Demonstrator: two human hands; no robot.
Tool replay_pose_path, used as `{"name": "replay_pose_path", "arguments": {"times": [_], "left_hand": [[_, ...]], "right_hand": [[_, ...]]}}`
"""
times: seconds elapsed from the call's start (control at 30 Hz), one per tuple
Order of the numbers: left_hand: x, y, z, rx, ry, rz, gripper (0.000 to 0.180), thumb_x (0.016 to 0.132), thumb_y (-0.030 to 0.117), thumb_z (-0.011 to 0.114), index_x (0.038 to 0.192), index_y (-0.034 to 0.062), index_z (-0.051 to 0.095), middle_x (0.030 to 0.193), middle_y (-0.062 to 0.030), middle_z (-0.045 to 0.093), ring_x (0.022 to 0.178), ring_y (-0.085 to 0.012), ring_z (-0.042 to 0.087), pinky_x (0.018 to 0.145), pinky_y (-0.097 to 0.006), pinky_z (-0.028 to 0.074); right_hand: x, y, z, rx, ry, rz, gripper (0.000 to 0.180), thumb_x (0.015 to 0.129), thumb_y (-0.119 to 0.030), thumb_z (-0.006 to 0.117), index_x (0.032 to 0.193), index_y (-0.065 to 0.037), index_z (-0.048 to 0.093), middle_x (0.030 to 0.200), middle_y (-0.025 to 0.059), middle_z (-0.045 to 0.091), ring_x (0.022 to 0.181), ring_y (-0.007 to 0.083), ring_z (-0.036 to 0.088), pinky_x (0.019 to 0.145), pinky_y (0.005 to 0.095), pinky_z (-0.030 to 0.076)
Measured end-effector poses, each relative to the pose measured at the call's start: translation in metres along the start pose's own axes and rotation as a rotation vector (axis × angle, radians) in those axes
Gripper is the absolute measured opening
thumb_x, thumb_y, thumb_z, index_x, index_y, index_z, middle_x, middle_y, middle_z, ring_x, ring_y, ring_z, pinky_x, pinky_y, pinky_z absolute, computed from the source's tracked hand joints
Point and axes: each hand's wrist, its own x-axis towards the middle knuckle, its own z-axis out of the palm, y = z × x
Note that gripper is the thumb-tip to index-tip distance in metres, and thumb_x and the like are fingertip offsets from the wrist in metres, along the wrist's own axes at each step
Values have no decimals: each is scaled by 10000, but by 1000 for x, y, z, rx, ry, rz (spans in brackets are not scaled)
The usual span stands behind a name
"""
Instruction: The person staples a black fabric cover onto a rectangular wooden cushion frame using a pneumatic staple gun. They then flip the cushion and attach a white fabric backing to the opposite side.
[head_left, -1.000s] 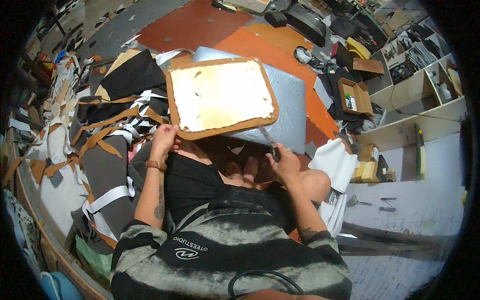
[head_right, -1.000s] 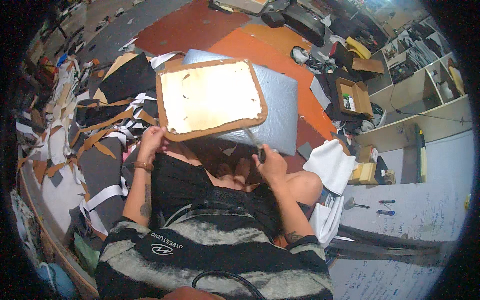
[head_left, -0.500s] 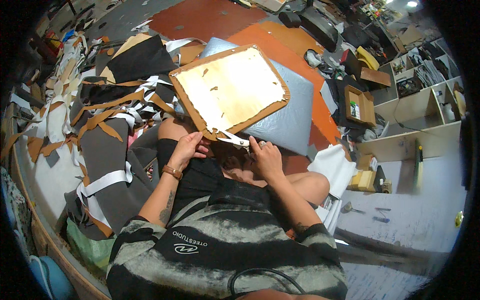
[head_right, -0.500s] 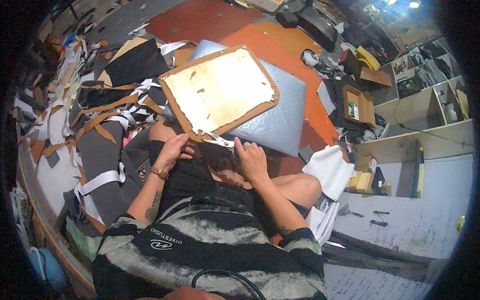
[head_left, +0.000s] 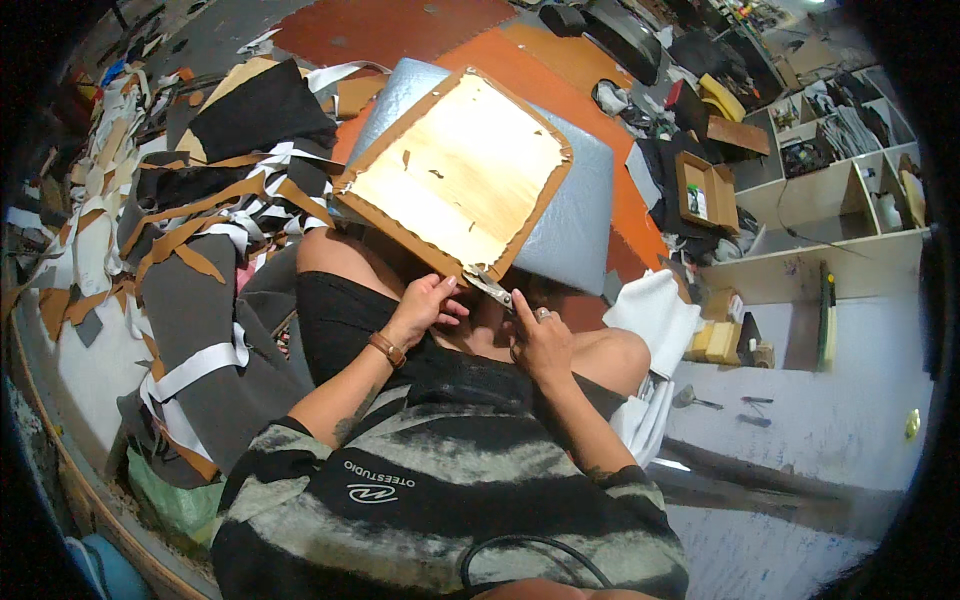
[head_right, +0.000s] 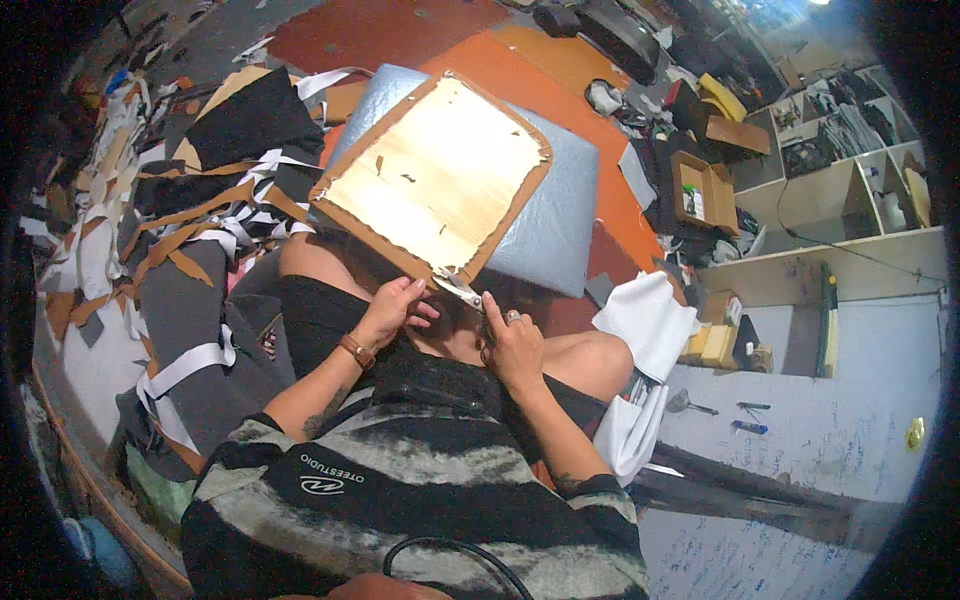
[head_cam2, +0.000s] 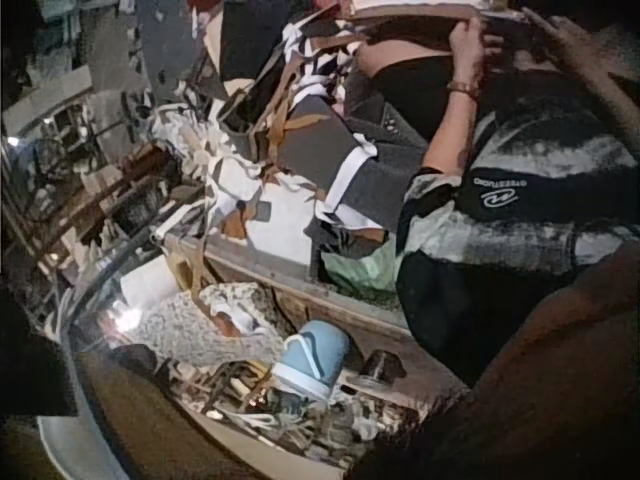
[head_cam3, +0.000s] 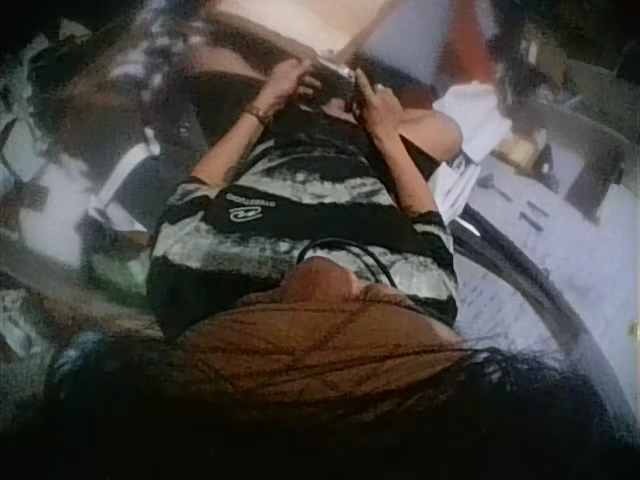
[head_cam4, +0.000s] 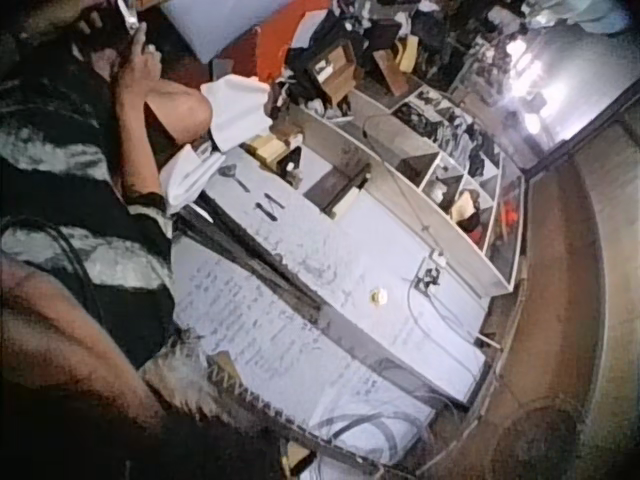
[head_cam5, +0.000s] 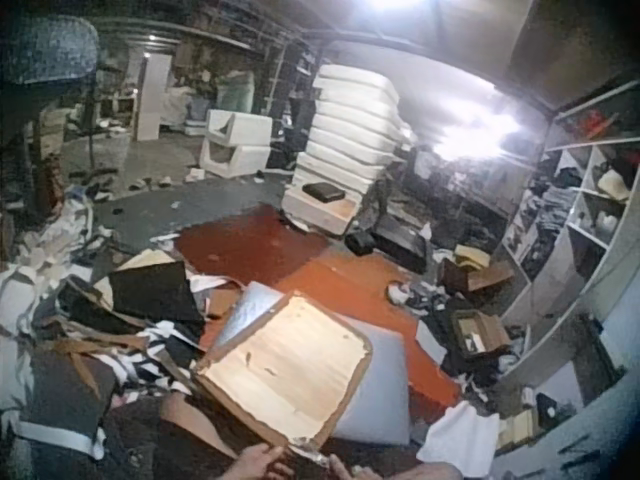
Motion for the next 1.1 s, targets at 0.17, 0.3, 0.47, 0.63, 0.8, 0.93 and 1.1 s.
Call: {"name": "replay_pose_path", "arguments": {"times": [0.17,0.3,0.47,0.63,0.8,0.93,1.1], "left_hand": [[-1,-2,2,26,11,-5,374,1116,345,514,1237,-1,591,1172,-113,679,816,-201,728,645,-308,605],[1,-4,-2,41,12,7,371,1114,347,523,1231,2,593,1169,-104,690,803,-191,723,634,-302,594],[1,-3,-4,61,-6,20,356,1110,340,535,1222,7,592,1171,-106,693,803,-181,720,636,-297,587],[-4,0,1,63,20,15,350,1111,336,534,1217,7,587,1159,-102,685,804,-182,721,640,-293,580],[-1,-1,-2,73,9,12,373,1110,351,532,1223,-1,583,1165,-101,672,800,-178,720,629,-286,583],[-2,-1,-1,76,20,7,382,1111,353,528,1232,-6,582,1165,-101,674,797,-178,720,629,-282,590],[-3,0,0,60,6,5,389,1111,356,527,1244,-6,577,1169,-102,672,793,-181,721,632,-282,592]], "right_hand": [[-13,8,19,-61,6,24,780,807,-255,821,1532,-231,533,857,124,642,772,312,636,655,440,531],[-12,7,30,-8,-23,36,785,821,-260,818,1544,-221,516,832,119,636,745,312,635,629,448,524],[-25,10,30,-63,-28,40,912,744,-86,765,1590,-221,454,830,107,632,777,312,670,661,436,571],[-21,6,17,-74,-32,13,808,833,-65,674,1596,-205,445,824,109,647,766,298,683,622,432,577],[-8,4,22,-104,14,-29,714,903,-215,736,1571,-237,484,789,88,637,718,275,660,574,433,529],[-7,7,18,-112,-40,-64,732,887,-119,655,1587,-172,447,805,125,648,724,303,676,593,430,581],[-14,6,29,-94,-52,-15,739,918,-238,720,1598,-216,433,827,124,644,746,320,667,600,469,552]]}}
